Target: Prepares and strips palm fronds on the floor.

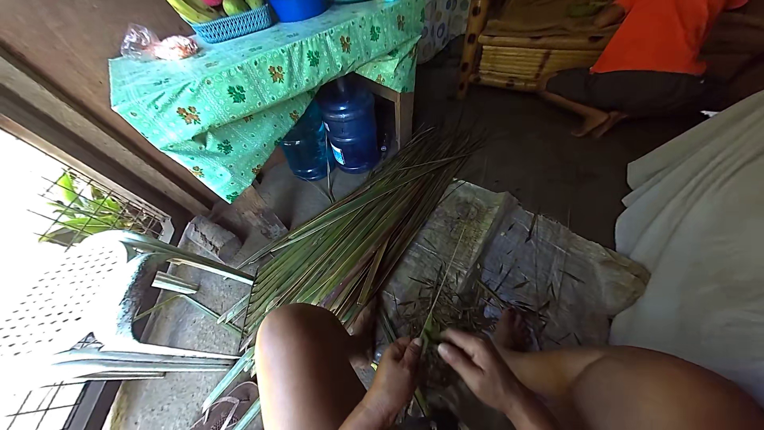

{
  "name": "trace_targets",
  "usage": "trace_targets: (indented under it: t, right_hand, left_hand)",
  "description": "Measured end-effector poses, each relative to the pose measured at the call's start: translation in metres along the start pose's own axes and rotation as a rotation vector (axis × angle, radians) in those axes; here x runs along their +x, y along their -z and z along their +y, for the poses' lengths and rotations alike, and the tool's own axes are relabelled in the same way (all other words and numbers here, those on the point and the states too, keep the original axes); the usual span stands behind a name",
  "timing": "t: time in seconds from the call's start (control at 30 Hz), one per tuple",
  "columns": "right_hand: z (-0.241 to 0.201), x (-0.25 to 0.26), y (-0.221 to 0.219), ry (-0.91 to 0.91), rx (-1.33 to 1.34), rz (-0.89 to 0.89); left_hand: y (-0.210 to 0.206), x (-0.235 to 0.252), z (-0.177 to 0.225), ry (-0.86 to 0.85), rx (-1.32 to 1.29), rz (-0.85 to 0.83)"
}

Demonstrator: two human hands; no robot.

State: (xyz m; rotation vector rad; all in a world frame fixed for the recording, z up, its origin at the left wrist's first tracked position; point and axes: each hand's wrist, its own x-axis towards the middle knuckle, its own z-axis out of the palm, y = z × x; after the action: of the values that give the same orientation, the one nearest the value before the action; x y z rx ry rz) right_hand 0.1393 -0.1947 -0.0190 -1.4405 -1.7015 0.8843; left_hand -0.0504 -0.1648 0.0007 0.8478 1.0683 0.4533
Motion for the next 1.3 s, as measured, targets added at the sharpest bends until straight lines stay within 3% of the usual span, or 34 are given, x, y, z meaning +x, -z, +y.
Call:
trace_targets:
  t: [0.13,0.33,0.43,0.53,0.67,0.8,1.3]
  right_hand:
    - [0.001,-0.004,-0.016,0.074,-0.09,-0.017]
    - [0.021,0.012,-0.003,-0.087,-0.273,0.119]
    - [0.025,0.017,0.007,-0.169,-0.234,0.186]
    - [0.018,0.016,0.012,-0.229,-0.049,0.097]
    - [-0.003,-0.001,-0.005,-0.051,0.122,-0.07]
    - [-0.007,-0.007,-0.019,0.13,-0.062,-0.011]
    - [0.013,0.009,0.002,-0.037,-0.311,0.126]
  left_hand:
    - [-0.001,0.001,0.004,-0.032,0.01,0.014]
    - [0.001,-0.007,0.003,0.019,-0.02,-0.039]
    - [0.001,-0.011,0.004,0.037,-0.002,-0.054]
    - [0.002,-0.01,0.007,0.048,0.023,-0.04]
    - [-0.001,-0.001,0.013,0.013,-0.007,-0.011]
    - [-0.006,0.004,0.018,0.007,0.004,0.025]
    - [-0.003,-0.012,0.008,-0.007,0.018,-0.075]
